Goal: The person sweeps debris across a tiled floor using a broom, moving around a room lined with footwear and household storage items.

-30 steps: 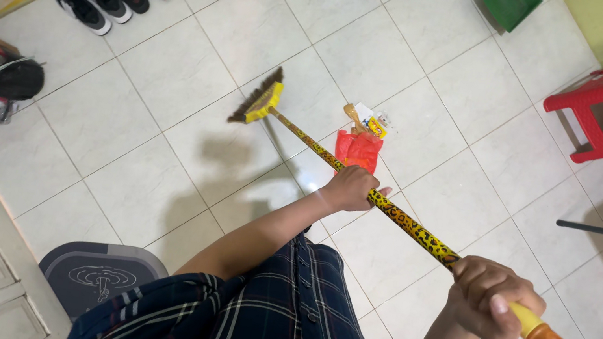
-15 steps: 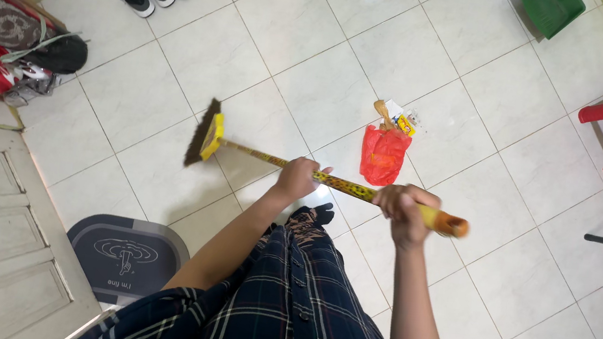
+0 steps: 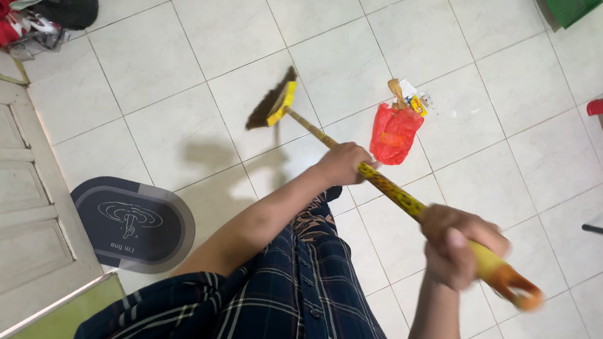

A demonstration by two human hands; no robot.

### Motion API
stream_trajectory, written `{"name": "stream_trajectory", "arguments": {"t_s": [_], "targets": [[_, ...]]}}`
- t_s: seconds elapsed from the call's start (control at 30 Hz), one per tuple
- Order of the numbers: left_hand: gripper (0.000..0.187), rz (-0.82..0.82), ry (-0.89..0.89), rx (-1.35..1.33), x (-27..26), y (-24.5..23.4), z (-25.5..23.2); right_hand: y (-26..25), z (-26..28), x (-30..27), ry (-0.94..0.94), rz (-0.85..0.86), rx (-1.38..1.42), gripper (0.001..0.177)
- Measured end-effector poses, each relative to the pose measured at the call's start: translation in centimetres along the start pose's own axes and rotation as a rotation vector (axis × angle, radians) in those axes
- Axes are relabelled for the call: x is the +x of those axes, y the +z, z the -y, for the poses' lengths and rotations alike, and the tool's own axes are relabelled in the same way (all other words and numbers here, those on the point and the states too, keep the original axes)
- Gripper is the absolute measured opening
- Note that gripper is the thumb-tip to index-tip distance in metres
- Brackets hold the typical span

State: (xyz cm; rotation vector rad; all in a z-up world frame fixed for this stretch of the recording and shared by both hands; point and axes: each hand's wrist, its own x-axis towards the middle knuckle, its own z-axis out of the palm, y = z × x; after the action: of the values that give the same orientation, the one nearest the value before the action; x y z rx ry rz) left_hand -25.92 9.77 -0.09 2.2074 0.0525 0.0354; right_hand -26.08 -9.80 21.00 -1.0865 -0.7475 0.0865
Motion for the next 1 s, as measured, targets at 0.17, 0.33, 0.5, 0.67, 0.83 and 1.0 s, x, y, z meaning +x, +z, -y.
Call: {"name": "stream_trajectory", "arguments": {"t_s": [0.17, 0.33, 0.5, 0.67, 0.83, 1.0], "targets": [[0.05, -0.125, 0.02, 0.051, -1.9, -0.8, -3.5, -1.3, 2.6, -0.7, -0.105, -0.059, 0.074, 0.032], [0.035, -0.157, -0.082, 0.116, -4.2, -0.9, 0.8, -2.2, -1.2, -1.3, 0.053, -0.061, 0.192, 0.032], [0.015, -0.07, -0.306, 0.185, -7.7, -0.7, 10.6, 0.3, -8.8, -2.9, 0.297, 0.068, 0.168, 0.032], [0.028, -0.178, -0.323, 0.232, -10.8, -0.8, 14.3, 3.6, -11.3, -4.2, 0.351, 0.167, 0.167, 0.034], [0.037, -0.28, -0.209, 0.21, -9.6, -1.1, 12.1, 2.5, -9.9, -3.3, 0.355, 0.169, 0.171, 0.035], [0.037, -0.337, -0.144, 0.245, -5.4, 0.6, 11.1, -0.4, -9.5, -1.7, 0.312, 0.187, 0.125, 0.032]]}}
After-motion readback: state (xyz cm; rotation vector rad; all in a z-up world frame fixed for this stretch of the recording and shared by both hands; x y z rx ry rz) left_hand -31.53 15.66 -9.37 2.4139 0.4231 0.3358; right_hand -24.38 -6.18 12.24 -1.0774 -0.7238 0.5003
